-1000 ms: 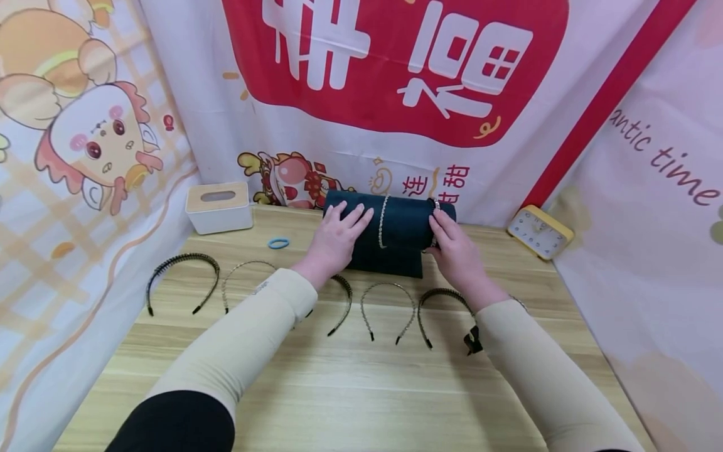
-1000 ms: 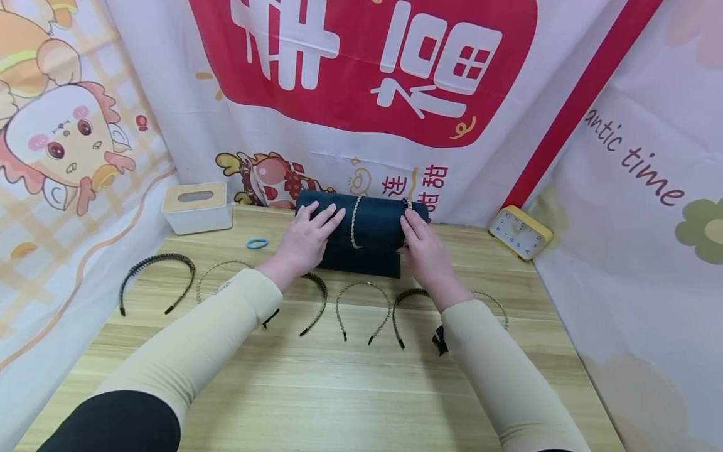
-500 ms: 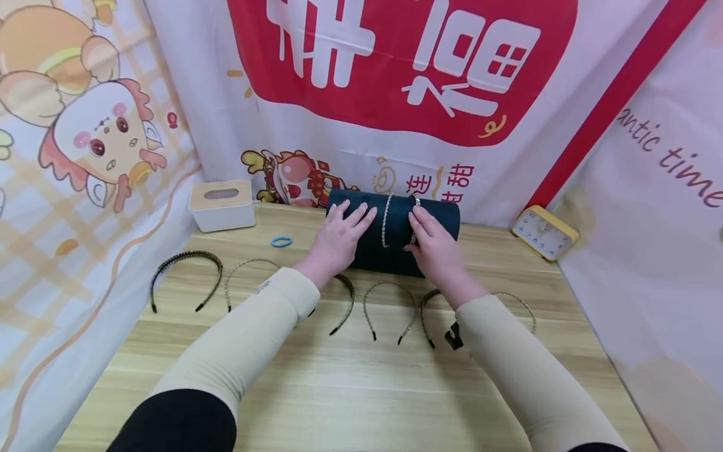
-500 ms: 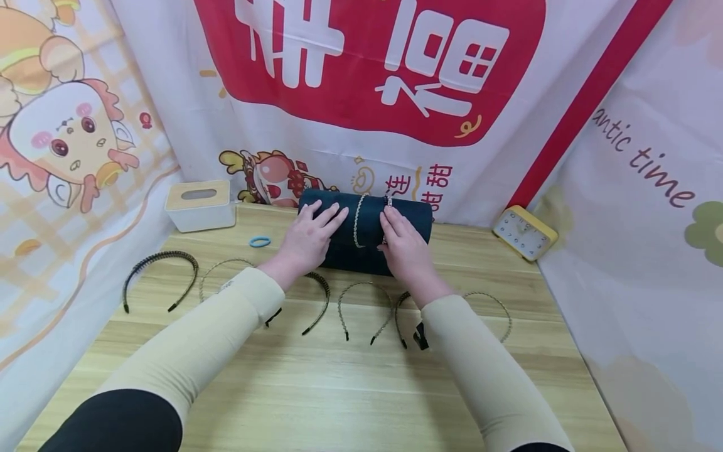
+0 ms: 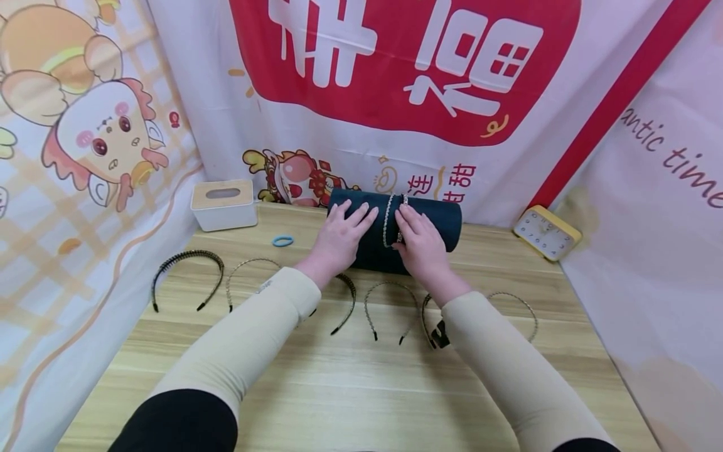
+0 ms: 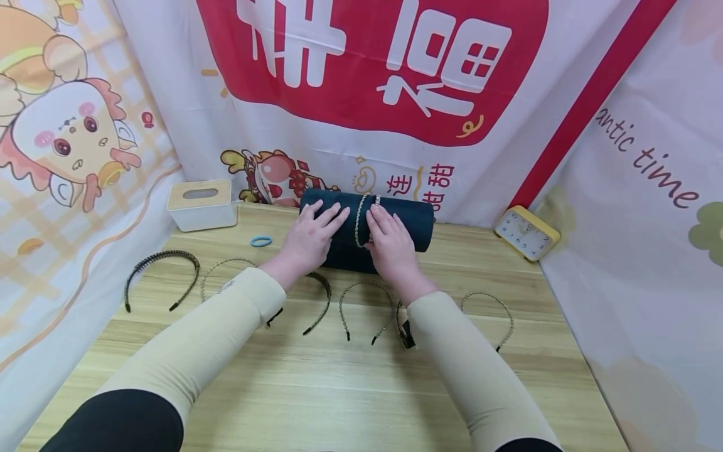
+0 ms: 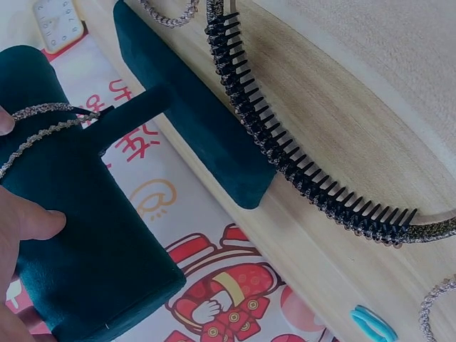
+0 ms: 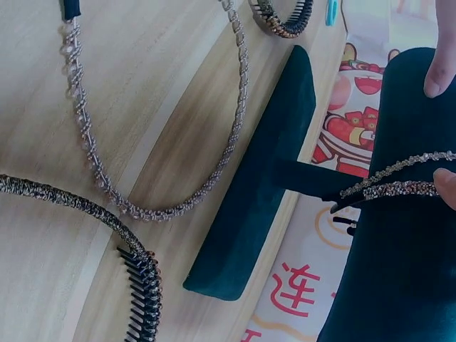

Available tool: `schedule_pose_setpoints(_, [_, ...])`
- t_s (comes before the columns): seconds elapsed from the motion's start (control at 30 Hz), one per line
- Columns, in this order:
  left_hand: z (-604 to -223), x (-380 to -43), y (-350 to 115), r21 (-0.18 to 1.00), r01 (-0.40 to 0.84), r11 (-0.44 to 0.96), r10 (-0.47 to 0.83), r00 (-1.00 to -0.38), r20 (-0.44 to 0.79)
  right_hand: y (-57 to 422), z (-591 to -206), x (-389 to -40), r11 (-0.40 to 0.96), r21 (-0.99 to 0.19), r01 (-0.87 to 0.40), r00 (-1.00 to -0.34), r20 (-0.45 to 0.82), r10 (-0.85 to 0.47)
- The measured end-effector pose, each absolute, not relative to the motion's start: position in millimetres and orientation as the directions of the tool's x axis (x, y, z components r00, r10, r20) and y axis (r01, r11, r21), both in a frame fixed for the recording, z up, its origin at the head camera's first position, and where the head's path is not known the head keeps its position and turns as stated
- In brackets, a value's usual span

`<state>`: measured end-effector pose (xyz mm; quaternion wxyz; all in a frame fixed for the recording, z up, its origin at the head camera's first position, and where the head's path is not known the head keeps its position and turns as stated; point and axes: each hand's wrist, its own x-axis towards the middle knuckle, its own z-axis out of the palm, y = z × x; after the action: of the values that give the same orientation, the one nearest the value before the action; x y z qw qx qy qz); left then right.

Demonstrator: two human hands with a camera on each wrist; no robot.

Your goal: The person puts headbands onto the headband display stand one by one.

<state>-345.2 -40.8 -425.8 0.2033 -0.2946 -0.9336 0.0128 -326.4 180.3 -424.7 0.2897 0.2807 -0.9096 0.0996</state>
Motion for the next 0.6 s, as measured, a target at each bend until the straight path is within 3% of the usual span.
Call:
schedule_pose_setpoints(0.43, [-424.1,-342.8,-39.8,-0.146,0.543,0.827,0.556,-0.75,0.357,183.6,-424.4,-325.5,0.806,-0.081,-0.587,-0.688,0.573,-0.444])
schedule_pose_setpoints(0.6, [-425.5,-344.0,-41.4,-0.163,0.532,0.831,0.553,-0.757,0.347,194.5,-414.0,-321.2,0.764,-0.129,-0.633,-0.64,0.643,-0.421])
